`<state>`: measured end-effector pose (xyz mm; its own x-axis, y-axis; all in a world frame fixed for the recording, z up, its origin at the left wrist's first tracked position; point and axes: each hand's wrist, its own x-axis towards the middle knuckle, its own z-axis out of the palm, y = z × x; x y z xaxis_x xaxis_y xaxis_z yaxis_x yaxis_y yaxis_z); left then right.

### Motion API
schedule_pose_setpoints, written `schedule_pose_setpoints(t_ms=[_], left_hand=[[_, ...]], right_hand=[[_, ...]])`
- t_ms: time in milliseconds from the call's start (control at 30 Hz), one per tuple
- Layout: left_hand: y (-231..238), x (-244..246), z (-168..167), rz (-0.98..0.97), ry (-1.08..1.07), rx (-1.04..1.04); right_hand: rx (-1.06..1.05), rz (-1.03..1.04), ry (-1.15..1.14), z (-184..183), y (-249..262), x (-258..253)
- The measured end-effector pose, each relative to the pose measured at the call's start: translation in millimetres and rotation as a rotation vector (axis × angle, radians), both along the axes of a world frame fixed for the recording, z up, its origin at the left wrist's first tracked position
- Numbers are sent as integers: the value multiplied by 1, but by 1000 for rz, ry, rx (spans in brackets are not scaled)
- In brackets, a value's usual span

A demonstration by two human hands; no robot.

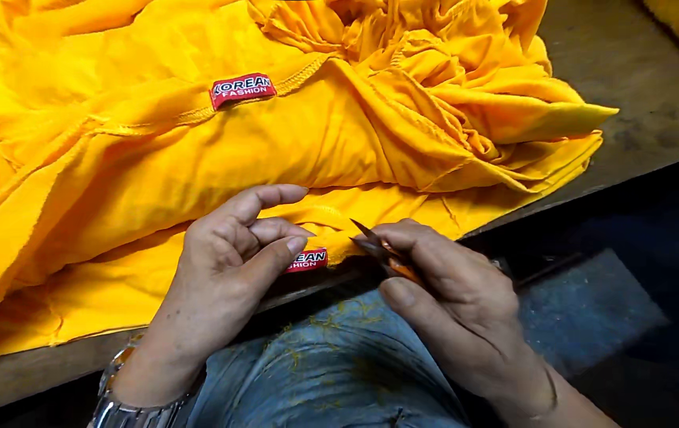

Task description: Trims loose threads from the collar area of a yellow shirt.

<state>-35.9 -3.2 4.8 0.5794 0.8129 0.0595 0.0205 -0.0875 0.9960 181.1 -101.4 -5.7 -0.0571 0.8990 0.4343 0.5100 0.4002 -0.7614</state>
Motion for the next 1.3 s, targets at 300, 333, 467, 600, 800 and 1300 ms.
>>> schedule_pose_setpoints(t_ms=[300, 333, 467, 600, 800, 1300], left_hand=[[0, 1, 0, -30, 26, -52], [1, 0, 0, -32, 28, -56], [5, 0, 0, -46, 17, -69], [7, 4, 4, -62, 31, -71], [9, 7, 6, -68, 36, -78], [2, 12, 6, 39, 106, -196]], right_hand=[[-67, -7, 204, -6, 28, -3], [-56, 27, 146, -4, 28, 3], [132, 85, -295, -2, 26, 27], [235, 98, -495, -8, 23, 35], [280, 99, -467, -5, 26, 33], [311, 35, -535, -24, 21, 25]])
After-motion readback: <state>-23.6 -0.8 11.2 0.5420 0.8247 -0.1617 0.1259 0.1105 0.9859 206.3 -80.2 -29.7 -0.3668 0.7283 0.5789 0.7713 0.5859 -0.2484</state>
